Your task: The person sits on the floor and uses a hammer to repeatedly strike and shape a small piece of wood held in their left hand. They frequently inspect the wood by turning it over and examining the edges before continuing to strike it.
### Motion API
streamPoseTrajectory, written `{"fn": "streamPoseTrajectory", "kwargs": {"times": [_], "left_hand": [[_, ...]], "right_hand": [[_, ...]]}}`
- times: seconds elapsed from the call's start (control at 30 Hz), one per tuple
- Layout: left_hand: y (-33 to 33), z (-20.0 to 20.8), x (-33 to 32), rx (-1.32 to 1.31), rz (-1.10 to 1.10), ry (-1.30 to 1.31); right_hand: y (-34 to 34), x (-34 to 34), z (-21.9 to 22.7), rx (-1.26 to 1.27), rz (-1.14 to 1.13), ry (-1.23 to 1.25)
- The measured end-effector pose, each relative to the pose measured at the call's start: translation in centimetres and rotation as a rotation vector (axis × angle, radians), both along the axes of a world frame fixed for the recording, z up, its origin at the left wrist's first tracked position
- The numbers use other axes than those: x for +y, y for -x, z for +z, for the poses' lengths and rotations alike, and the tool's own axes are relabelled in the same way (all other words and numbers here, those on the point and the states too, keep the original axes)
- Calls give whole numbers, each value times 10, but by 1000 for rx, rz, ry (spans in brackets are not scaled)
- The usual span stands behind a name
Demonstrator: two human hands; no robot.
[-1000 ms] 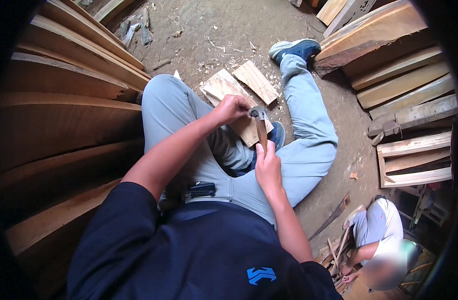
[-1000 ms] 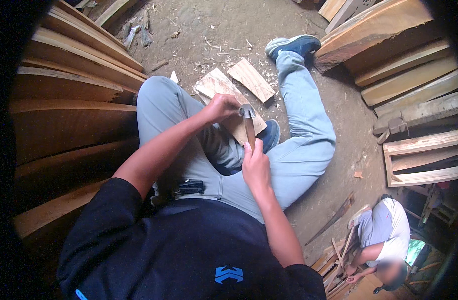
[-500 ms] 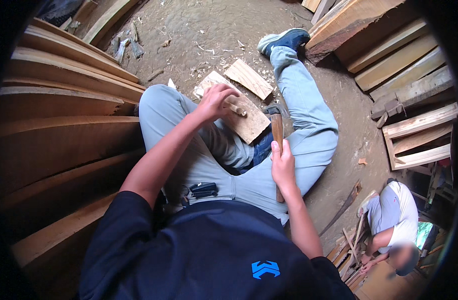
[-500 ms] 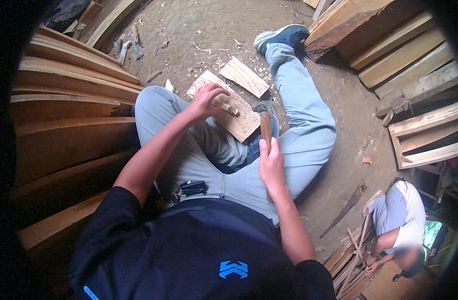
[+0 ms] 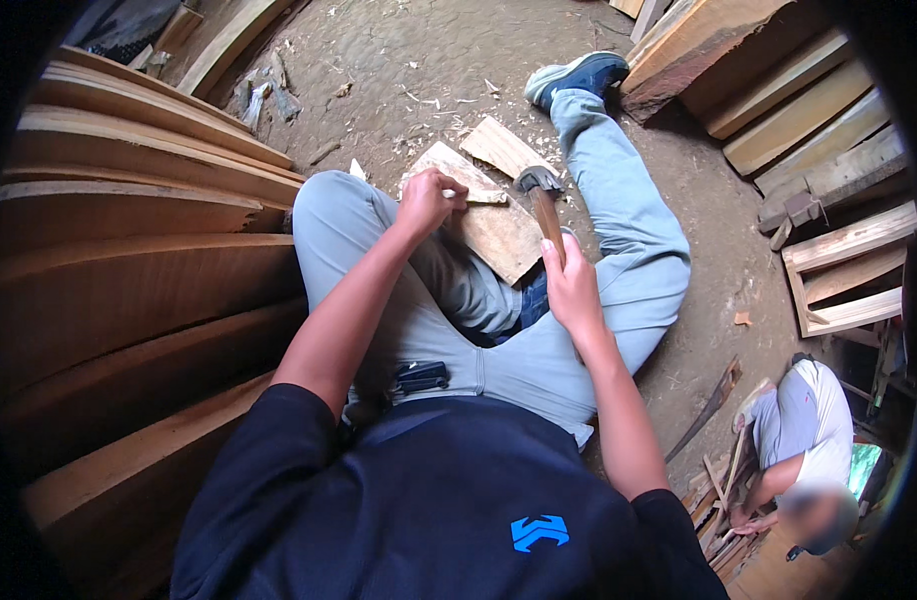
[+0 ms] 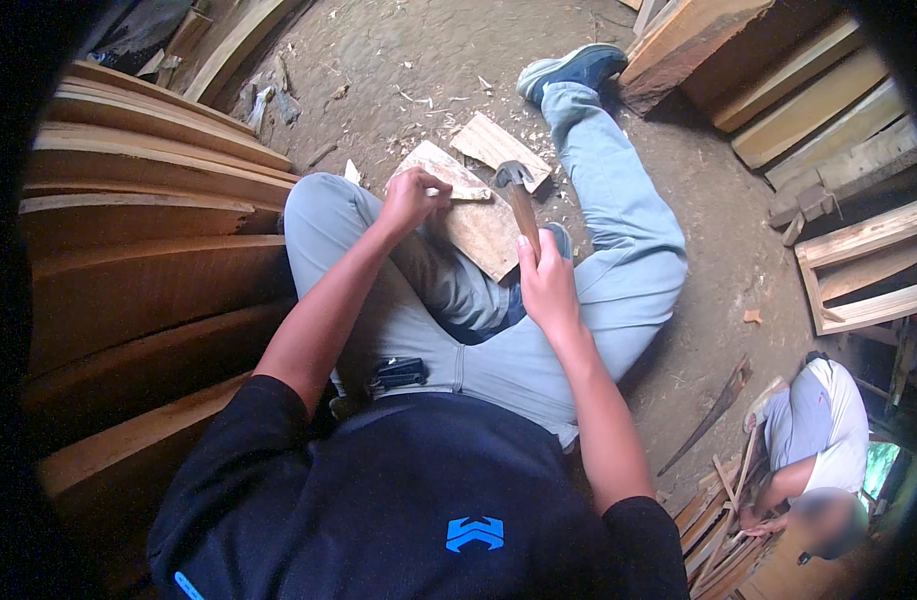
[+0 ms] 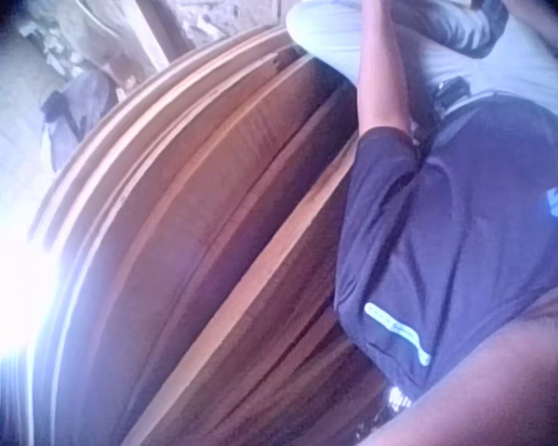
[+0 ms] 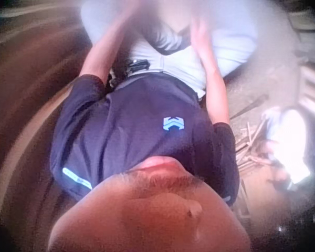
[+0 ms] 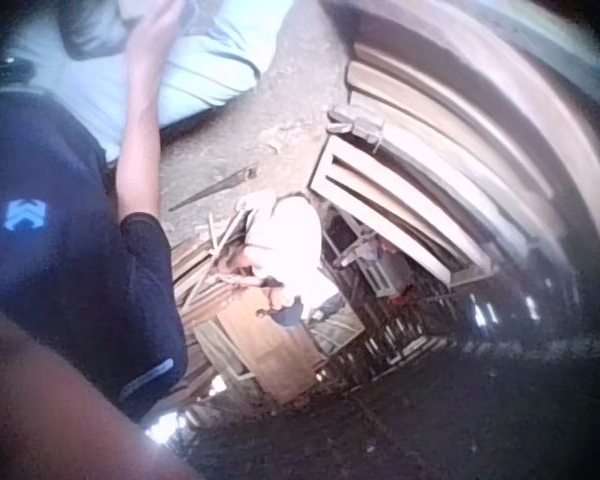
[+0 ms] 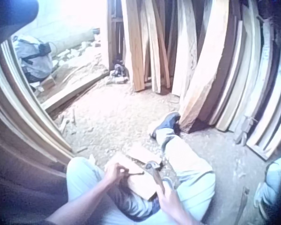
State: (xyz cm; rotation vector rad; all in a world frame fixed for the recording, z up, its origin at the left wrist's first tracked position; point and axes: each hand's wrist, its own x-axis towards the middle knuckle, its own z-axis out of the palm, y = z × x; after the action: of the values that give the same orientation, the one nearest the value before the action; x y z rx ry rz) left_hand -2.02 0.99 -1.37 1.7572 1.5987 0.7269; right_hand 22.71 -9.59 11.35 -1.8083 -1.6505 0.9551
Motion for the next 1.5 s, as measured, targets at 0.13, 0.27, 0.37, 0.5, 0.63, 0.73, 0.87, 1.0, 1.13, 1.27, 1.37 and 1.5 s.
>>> {"fn": "streamPoseTrajectory", "kwargs": {"times": [0.13, 0.27, 0.37, 0.5, 0.63, 0.73, 0.87, 1.0, 1.13, 1.27, 1.37, 1.5], "left_hand": [[-1, 3, 1, 19, -12, -42], [5, -10, 2, 19, 0, -51], [1, -5, 1, 13, 7, -19], [-1, -3, -1, 34, 31, -29], [0, 1, 0, 26, 19, 26], [-1, 1, 0, -2, 33, 18], [-3, 1, 0, -25, 25, 28], [-1, -1, 1, -19, 30, 36], [-2, -1, 0, -17, 34, 25], [-4, 1, 2, -17, 23, 13], [-3, 5, -3, 1, 21, 0], [-3, -3, -3, 9, 47, -26]], "right_hand": [[5, 4, -11, -47, 39, 36], [24, 0, 2, -61, 34, -32], [29, -1, 0, -72, -23, -57], [26, 0, -16, -306, 62, 17], [35, -1, 10, -211, 19, -16], [38, -2, 12, -253, 33, -29], [32, -3, -15, -403, 69, 56], [40, -4, 13, -272, 27, -13], [39, -8, 5, -237, -15, -52], [28, -5, -22, -307, 2, -37], [35, -5, 11, -169, -30, -67], [40, -4, 7, -231, -10, -42]]}}
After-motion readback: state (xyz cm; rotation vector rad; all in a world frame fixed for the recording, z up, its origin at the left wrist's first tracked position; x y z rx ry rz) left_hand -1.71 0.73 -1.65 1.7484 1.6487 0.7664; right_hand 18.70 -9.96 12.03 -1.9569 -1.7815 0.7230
